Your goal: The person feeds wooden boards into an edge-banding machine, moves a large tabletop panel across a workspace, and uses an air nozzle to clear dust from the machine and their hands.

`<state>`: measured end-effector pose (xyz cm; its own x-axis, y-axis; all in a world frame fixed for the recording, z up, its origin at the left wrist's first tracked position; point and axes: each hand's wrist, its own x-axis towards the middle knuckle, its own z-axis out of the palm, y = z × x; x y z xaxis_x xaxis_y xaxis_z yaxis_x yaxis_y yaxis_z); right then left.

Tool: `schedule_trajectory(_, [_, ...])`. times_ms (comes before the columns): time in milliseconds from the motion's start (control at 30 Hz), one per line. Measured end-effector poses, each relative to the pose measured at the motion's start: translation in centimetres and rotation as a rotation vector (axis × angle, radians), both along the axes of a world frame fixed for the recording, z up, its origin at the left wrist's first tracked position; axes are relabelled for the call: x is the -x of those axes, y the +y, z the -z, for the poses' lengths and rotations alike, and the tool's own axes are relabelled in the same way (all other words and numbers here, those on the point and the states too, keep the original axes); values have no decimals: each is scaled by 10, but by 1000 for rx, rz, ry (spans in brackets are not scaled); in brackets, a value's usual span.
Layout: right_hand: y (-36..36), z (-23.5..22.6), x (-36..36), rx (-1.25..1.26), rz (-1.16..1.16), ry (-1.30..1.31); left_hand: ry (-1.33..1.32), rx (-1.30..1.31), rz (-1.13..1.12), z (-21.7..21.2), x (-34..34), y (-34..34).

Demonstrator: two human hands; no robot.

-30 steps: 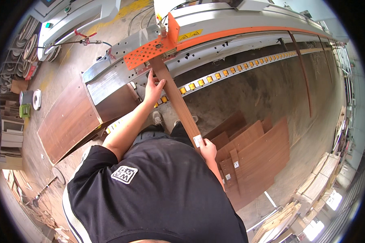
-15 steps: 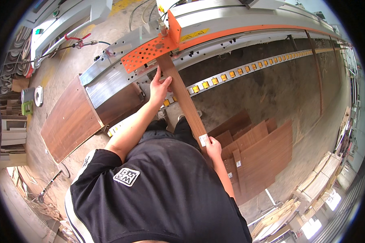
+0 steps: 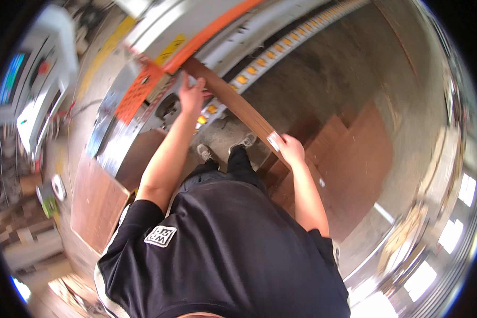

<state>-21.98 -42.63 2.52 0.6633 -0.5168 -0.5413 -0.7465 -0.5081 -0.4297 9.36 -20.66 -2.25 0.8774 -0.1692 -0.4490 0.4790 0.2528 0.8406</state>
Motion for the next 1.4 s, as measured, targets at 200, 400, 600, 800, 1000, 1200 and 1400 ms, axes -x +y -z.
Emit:
schedule_trajectory(200, [25, -49, -15, 498, 21, -822, -100, -305, 422, 0, -3, -4])
schedule_trajectory(400, [69, -19, 77, 96, 219, -564, -906, -883, 776, 6, 61, 20])
schedule_trajectory(600, [79, 93, 207, -159, 1000, -307, -995, -1067, 768, -3, 76, 10])
schedule_trajectory(800, [3, 156, 274, -556, 1717, -414, -1022, -1107, 812, -7, 80, 12])
schedule_trajectory(1000, [-66, 209, 259, -774, 2310, -796, -998, -1150, 805, -6, 79, 9])
schedule_trajectory(1200, [-60, 208, 271, -722, 2092, -1382, -944, -1214, 802, -12, 85, 2])
schedule_trajectory(1400, [-5, 82, 288, -474, 1922, -1460, -985, -1231, 770, -16, 90, 1])
